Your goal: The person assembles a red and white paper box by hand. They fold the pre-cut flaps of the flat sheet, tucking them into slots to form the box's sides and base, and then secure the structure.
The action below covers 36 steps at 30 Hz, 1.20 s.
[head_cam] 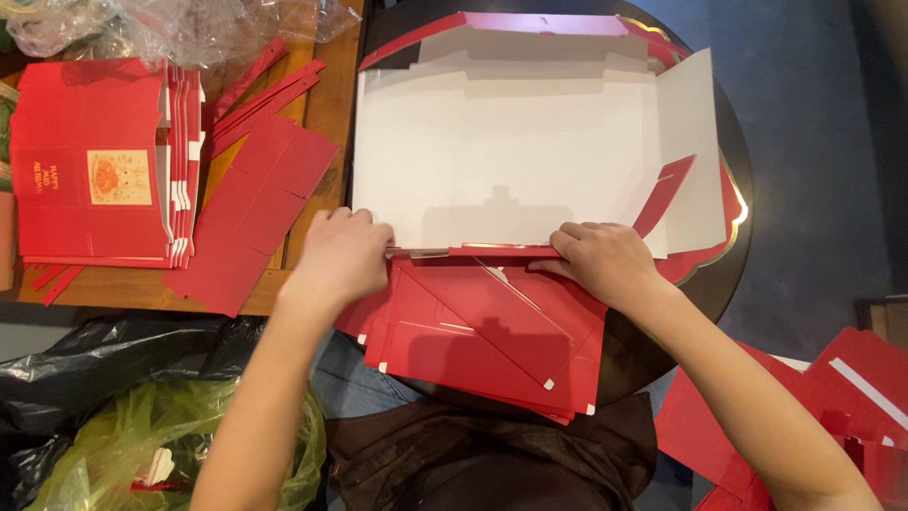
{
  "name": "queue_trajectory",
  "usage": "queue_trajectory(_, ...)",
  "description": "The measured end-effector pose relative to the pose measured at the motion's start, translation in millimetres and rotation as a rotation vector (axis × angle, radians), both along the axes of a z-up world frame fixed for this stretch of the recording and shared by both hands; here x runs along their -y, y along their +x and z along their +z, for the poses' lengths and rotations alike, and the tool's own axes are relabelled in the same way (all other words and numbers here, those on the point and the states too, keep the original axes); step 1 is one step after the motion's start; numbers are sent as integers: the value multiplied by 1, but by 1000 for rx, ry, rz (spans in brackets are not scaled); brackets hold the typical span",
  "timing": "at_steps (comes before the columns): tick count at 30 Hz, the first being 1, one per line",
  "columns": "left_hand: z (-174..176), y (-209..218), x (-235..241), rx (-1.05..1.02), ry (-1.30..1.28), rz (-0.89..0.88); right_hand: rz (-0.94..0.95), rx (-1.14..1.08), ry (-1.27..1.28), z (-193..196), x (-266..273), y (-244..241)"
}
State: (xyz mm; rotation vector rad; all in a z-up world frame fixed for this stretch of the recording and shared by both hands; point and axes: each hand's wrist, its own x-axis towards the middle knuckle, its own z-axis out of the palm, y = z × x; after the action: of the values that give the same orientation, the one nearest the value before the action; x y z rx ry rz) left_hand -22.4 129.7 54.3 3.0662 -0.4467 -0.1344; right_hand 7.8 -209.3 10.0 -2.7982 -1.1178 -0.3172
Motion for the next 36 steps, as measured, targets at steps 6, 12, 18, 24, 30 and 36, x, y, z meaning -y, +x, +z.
queue_trajectory(6,-17,21,-26,9,-53,-66,-2,-14,-11,0,-1,1)
queue_trajectory(12,-21,38,9,621,-213,-235,14,-22,-10,2,1,3)
queue_trajectory(18,-20,35,65,150,-470,55,-29,-32,-12,5,-2,1)
queue_trajectory(24,-7,-15,78,55,-561,71,-90,-129,-56,6,-4,6)
queue_trajectory(30,-22,-27,105,808,-189,-161,-101,-229,-104,6,-5,20)
queue_trajectory(36,-57,-5,127,503,-267,-281,-113,-184,-60,5,-6,12)
